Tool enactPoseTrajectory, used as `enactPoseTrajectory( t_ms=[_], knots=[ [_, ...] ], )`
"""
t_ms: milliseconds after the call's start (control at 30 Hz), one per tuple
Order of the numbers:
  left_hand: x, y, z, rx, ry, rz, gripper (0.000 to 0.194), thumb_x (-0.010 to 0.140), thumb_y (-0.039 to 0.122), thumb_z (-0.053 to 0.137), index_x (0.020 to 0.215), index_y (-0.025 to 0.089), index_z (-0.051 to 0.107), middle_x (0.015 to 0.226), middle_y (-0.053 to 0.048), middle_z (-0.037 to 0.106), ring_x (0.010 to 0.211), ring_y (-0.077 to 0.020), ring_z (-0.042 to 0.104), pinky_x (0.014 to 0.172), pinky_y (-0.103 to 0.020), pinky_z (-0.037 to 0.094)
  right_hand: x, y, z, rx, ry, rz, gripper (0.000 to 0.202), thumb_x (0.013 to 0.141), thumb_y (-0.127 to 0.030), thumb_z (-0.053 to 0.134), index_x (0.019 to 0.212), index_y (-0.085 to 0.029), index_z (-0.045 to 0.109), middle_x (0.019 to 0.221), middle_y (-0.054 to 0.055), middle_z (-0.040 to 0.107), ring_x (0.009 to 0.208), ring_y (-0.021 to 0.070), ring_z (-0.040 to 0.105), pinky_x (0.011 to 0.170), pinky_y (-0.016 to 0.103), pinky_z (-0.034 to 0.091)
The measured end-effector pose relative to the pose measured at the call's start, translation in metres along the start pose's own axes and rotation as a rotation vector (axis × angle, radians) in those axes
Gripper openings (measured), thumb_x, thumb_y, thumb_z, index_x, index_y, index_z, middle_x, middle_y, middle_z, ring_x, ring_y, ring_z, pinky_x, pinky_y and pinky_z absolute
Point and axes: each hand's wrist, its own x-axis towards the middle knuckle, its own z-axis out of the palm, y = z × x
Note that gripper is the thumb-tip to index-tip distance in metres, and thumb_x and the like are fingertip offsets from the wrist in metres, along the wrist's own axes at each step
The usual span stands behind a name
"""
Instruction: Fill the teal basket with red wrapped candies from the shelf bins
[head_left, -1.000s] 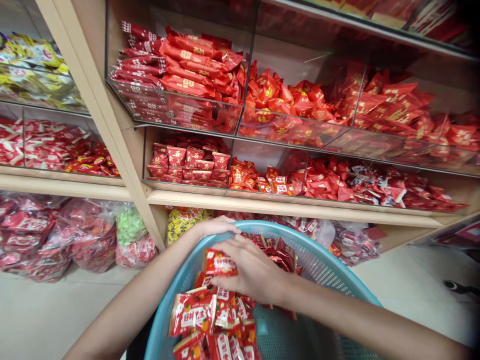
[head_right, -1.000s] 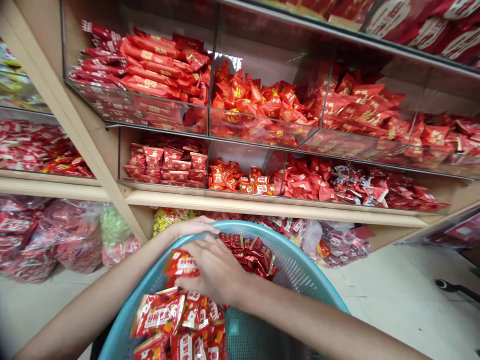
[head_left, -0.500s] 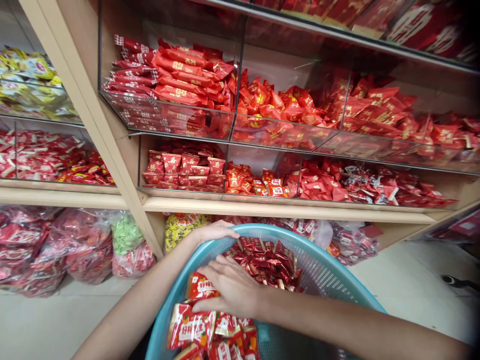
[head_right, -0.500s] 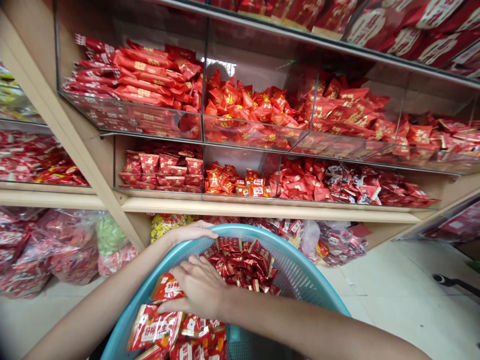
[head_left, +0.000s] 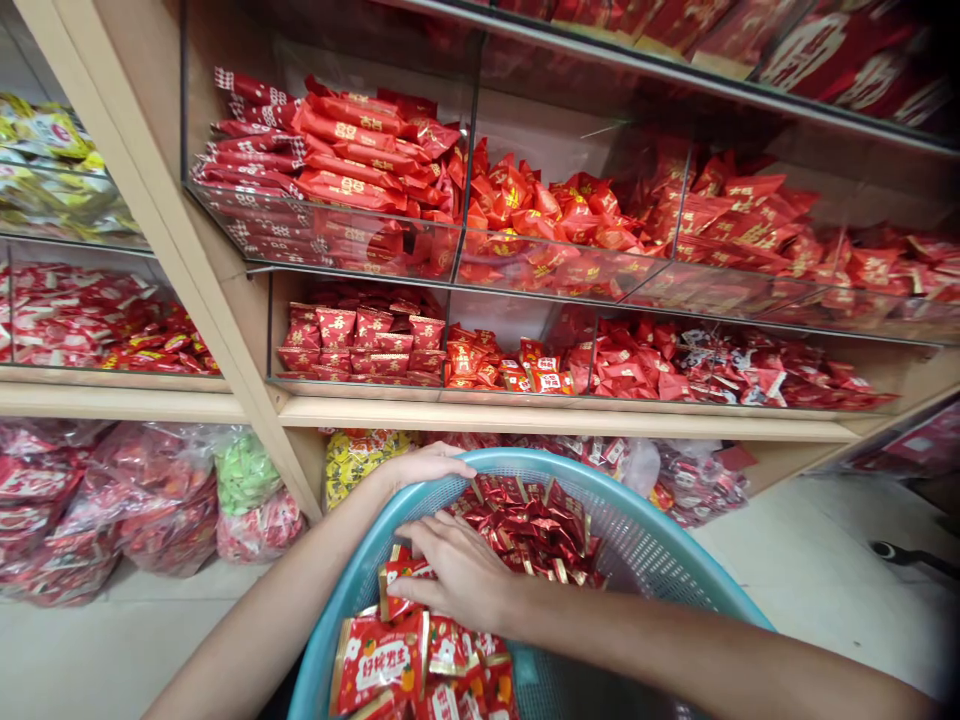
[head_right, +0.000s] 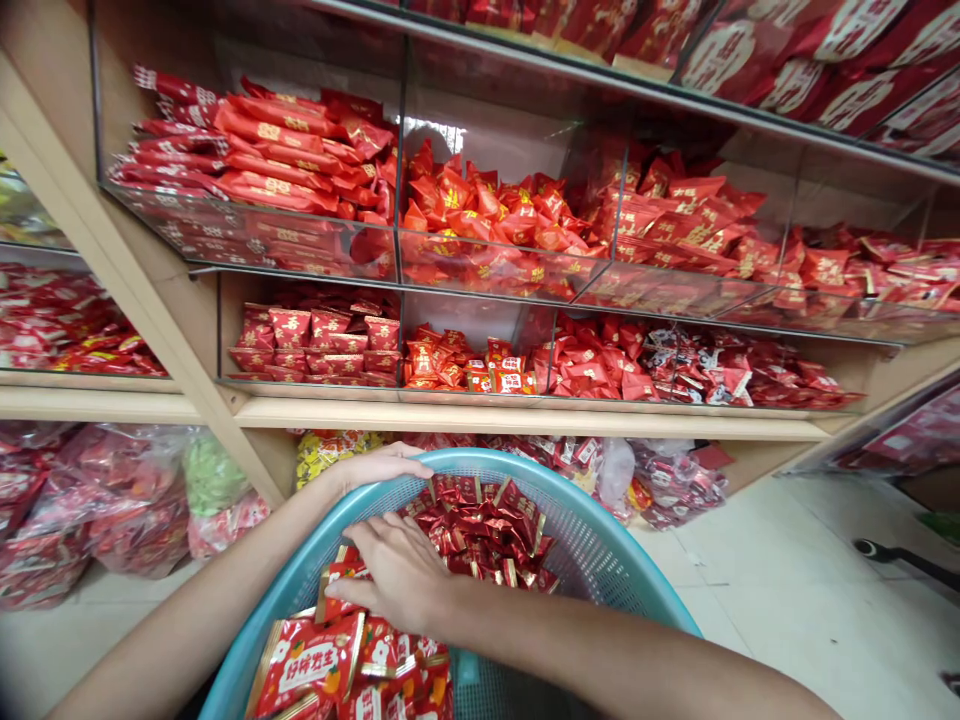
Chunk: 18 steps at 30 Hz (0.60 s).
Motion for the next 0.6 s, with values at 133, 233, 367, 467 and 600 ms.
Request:
enactPoseTrajectory(
  t_ms=[133, 233, 367, 467, 600],
  knots=[
    [0.002, -0.003, 0.0, -0.032, -0.016, 0.003, 0.033, 0.065, 0.038, 0.061, 0.087, 0.014, 0.065, 0.065, 0.002, 0.057, 0.056, -0.0104, 0.048, 0.052, -0.02, 0.037, 0.004, -0.003, 0.006, 0.004, 0.065, 0.044, 0.041, 0.081, -0.052, 0.046, 0.102, -0.017, 0.052, 0.095, 0.007, 0.058, 0.089, 0.021, 0.051, 0.078, 0.034, 0.042],
    [0.003, -0.004, 0.0, -0.055, -0.031, 0.025, 0.032, 0.066, 0.037, 0.06, 0.086, 0.013, 0.065, 0.063, 0.002, 0.055, 0.054, -0.0098, 0.046, 0.051, -0.02, 0.036, 0.004, -0.006, 0.005, -0.014, 0.098, 0.032, 0.037, 0.082, -0.049, 0.045, 0.1, -0.018, 0.051, 0.099, 0.006, 0.057, 0.093, 0.0218, 0.051, 0.082, 0.037, 0.041],
    [0.004, -0.005, 0.0, -0.075, -0.055, 0.034, 0.033, 0.068, 0.036, 0.058, 0.092, 0.014, 0.064, 0.063, 0.002, 0.055, 0.054, -0.0099, 0.045, 0.051, -0.02, 0.036, 0.001, -0.008, -0.001, -0.039, 0.107, 0.013, 0.035, 0.083, -0.048, 0.043, 0.1, -0.017, 0.051, 0.099, 0.007, 0.057, 0.095, 0.022, 0.051, 0.084, 0.038, 0.041],
    [0.009, -0.008, 0.0, -0.047, -0.042, 0.102, 0.029, 0.068, 0.034, 0.059, 0.087, 0.013, 0.065, 0.068, 0.001, 0.058, 0.062, -0.0109, 0.048, 0.059, -0.02, 0.038, -0.001, -0.01, -0.016, -0.057, 0.112, 0.008, 0.037, 0.083, -0.048, 0.043, 0.101, -0.016, 0.052, 0.098, 0.008, 0.059, 0.095, 0.0221, 0.052, 0.084, 0.038, 0.041],
    [0.013, -0.013, -0.001, -0.037, -0.047, 0.148, 0.027, 0.067, 0.034, 0.059, 0.082, 0.013, 0.067, 0.076, -0.001, 0.063, 0.072, -0.0143, 0.052, 0.068, -0.022, 0.04, -0.021, -0.003, -0.071, -0.036, 0.228, -0.023, 0.039, 0.084, -0.044, 0.046, 0.111, -0.017, 0.05, 0.108, 0.009, 0.057, 0.103, 0.0216, 0.049, 0.09, 0.038, 0.038]
  ],
)
